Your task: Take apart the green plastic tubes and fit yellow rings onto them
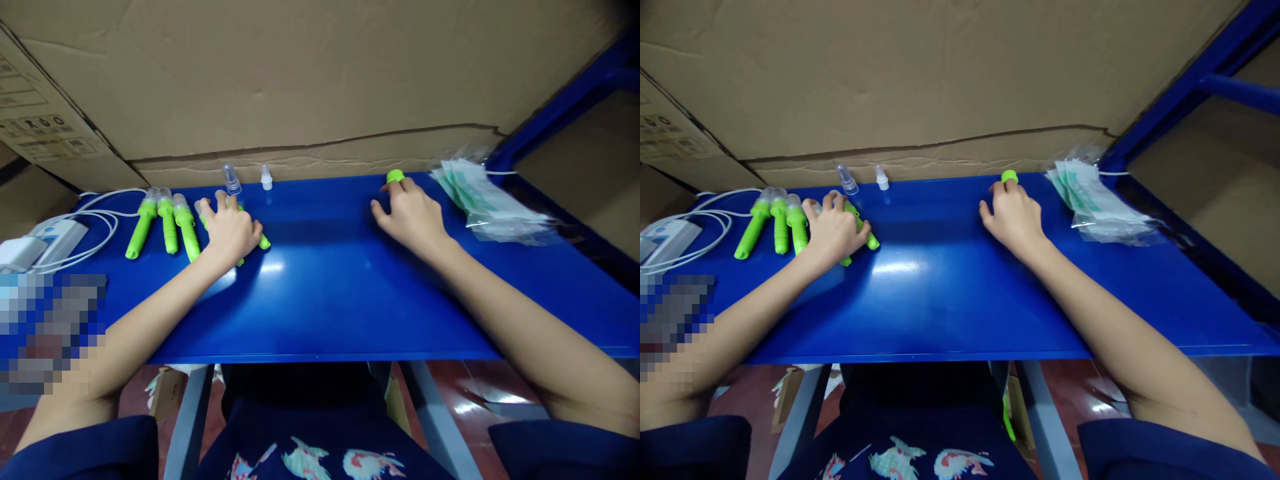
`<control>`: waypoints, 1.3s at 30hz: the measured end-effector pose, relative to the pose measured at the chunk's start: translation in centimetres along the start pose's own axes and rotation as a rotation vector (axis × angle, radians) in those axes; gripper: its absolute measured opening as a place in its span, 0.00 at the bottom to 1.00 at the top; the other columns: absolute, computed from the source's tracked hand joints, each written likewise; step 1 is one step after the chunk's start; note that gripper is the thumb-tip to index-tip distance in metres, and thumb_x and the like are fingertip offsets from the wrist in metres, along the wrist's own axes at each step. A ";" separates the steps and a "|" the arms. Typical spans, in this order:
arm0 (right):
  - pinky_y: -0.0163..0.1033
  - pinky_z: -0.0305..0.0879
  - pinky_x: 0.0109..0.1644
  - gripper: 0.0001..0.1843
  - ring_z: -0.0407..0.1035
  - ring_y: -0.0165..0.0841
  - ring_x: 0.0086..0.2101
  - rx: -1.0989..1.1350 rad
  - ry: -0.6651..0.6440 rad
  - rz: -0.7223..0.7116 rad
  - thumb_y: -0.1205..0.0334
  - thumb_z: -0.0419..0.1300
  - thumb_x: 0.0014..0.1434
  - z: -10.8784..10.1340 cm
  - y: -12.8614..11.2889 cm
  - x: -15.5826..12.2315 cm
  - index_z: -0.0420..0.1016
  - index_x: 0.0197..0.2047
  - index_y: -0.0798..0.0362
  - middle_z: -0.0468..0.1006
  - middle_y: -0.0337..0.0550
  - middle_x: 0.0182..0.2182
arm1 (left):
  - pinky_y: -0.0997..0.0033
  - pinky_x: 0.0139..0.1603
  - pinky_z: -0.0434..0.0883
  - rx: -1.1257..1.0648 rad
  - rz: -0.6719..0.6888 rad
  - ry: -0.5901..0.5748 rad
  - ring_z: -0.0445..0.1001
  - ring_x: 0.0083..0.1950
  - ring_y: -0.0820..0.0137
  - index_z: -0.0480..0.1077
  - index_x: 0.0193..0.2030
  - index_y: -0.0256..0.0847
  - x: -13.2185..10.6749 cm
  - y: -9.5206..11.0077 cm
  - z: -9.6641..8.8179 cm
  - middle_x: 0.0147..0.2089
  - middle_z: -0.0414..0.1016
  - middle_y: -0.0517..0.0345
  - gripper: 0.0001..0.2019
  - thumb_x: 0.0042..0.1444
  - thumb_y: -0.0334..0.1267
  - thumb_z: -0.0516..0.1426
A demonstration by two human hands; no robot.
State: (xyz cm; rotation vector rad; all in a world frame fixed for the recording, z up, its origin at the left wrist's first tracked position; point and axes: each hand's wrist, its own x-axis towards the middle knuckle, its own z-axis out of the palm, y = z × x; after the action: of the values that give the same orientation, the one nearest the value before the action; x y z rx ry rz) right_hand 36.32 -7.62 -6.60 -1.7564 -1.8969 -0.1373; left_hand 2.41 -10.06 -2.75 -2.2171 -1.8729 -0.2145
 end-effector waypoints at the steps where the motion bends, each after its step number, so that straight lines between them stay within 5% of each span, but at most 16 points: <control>1: 0.67 0.74 0.54 0.18 0.75 0.60 0.52 0.000 -0.018 -0.029 0.51 0.62 0.66 -0.1 -0.6 -0.2 0.77 0.50 0.57 0.77 0.67 0.51 | 0.18 0.70 0.56 -0.018 0.029 -0.003 0.60 0.76 0.31 0.84 0.50 0.34 -0.4 0.8 -0.3 0.68 0.73 0.29 0.21 0.68 0.44 0.52; 5: 0.66 0.75 0.54 0.16 0.77 0.58 0.49 0.019 -0.070 -0.170 0.53 0.56 0.70 0.0 -2.3 -0.8 0.78 0.47 0.56 0.80 0.63 0.47 | 0.21 0.71 0.58 -0.131 0.171 -0.118 0.56 0.80 0.35 0.83 0.41 0.38 -1.2 3.1 -1.7 0.79 0.61 0.35 0.25 0.72 0.53 0.51; 8: 0.65 0.75 0.57 0.20 0.78 0.57 0.51 0.077 -0.124 -0.299 0.52 0.51 0.74 0.4 -3.1 -1.2 0.79 0.51 0.56 0.81 0.62 0.48 | 0.31 0.72 0.62 -0.179 0.218 -0.097 0.56 0.81 0.40 0.78 0.52 0.36 -0.1 2.7 -2.2 0.82 0.54 0.32 0.20 0.73 0.50 0.53; 10: 0.64 0.74 0.61 0.23 0.77 0.57 0.55 0.106 -0.172 -0.365 0.50 0.50 0.74 0.6 -3.5 -1.4 0.77 0.57 0.57 0.80 0.63 0.53 | 0.36 0.73 0.63 -0.145 0.200 -0.077 0.60 0.79 0.40 0.70 0.66 0.32 1.4 1.5 -1.9 0.79 0.58 0.27 0.24 0.70 0.45 0.57; 12: 0.63 0.73 0.65 0.26 0.75 0.57 0.58 0.105 -0.202 -0.397 0.50 0.51 0.74 0.8 -3.7 -1.5 0.74 0.63 0.60 0.79 0.65 0.57 | 0.37 0.73 0.63 -0.125 0.160 -0.188 0.67 0.74 0.39 0.64 0.71 0.30 2.9 0.4 -1.1 0.71 0.70 0.28 0.29 0.71 0.49 0.56; 14: 0.63 0.71 0.67 0.28 0.74 0.58 0.60 0.097 -0.218 -0.406 0.51 0.52 0.74 1.1 -3.7 -1.4 0.72 0.65 0.63 0.77 0.68 0.59 | 0.38 0.71 0.64 -0.145 0.211 -0.289 0.72 0.70 0.41 0.67 0.70 0.32 3.9 -0.1 -0.1 0.67 0.75 0.32 0.27 0.74 0.50 0.53; 20: 0.67 0.67 0.68 0.35 0.68 0.62 0.66 0.068 -0.215 -0.414 0.50 0.54 0.74 1.7 -2.8 -1.1 0.65 0.74 0.66 0.69 0.71 0.68 | 0.48 0.67 0.67 -0.184 0.471 -0.248 0.75 0.66 0.47 0.68 0.70 0.35 3.6 2.0 0.9 0.64 0.76 0.39 0.23 0.73 0.44 0.56; 26: 0.63 0.71 0.60 0.23 0.74 0.58 0.58 0.073 -0.295 -0.497 0.54 0.52 0.75 1.4 -2.1 -0.4 0.81 0.58 0.59 0.79 0.65 0.60 | 0.54 0.55 0.72 -0.209 0.515 -0.282 0.80 0.58 0.47 0.70 0.65 0.30 2.9 3.4 0.2 0.59 0.79 0.36 0.22 0.76 0.44 0.50; 31: 0.59 0.70 0.57 0.22 0.76 0.53 0.49 0.140 -0.199 -0.490 0.55 0.47 0.76 0.5 -1.8 0.1 0.80 0.53 0.56 0.82 0.61 0.48 | 0.63 0.41 0.70 -0.496 0.444 -0.446 0.80 0.40 0.60 0.73 0.52 0.36 3.8 3.0 -0.5 0.46 0.83 0.44 0.24 0.74 0.53 0.46; 36: 0.57 0.69 0.57 0.22 0.73 0.50 0.49 0.216 -0.141 -0.458 0.52 0.42 0.77 0.2 -2.0 0.2 0.77 0.50 0.48 0.80 0.56 0.46 | 0.67 0.35 0.71 -0.934 0.397 -0.770 0.74 0.31 0.68 0.69 0.40 0.41 5.6 2.4 -1.3 0.38 0.79 0.50 0.22 0.69 0.59 0.50; 39: 0.55 0.70 0.53 0.26 0.74 0.48 0.45 0.293 -0.164 -0.430 0.42 0.43 0.76 -0.3 -2.2 0.2 0.76 0.44 0.48 0.80 0.54 0.41 | 0.65 0.35 0.70 -0.806 0.420 -0.713 0.74 0.31 0.66 0.71 0.40 0.39 5.7 2.5 -1.7 0.36 0.79 0.49 0.24 0.69 0.60 0.49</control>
State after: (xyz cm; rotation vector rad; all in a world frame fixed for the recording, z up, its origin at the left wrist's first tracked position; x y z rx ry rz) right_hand 34.33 -7.86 -5.59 -1.1837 -2.2596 0.1279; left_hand 5.89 -5.52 0.14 -3.5614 -1.7008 -0.1163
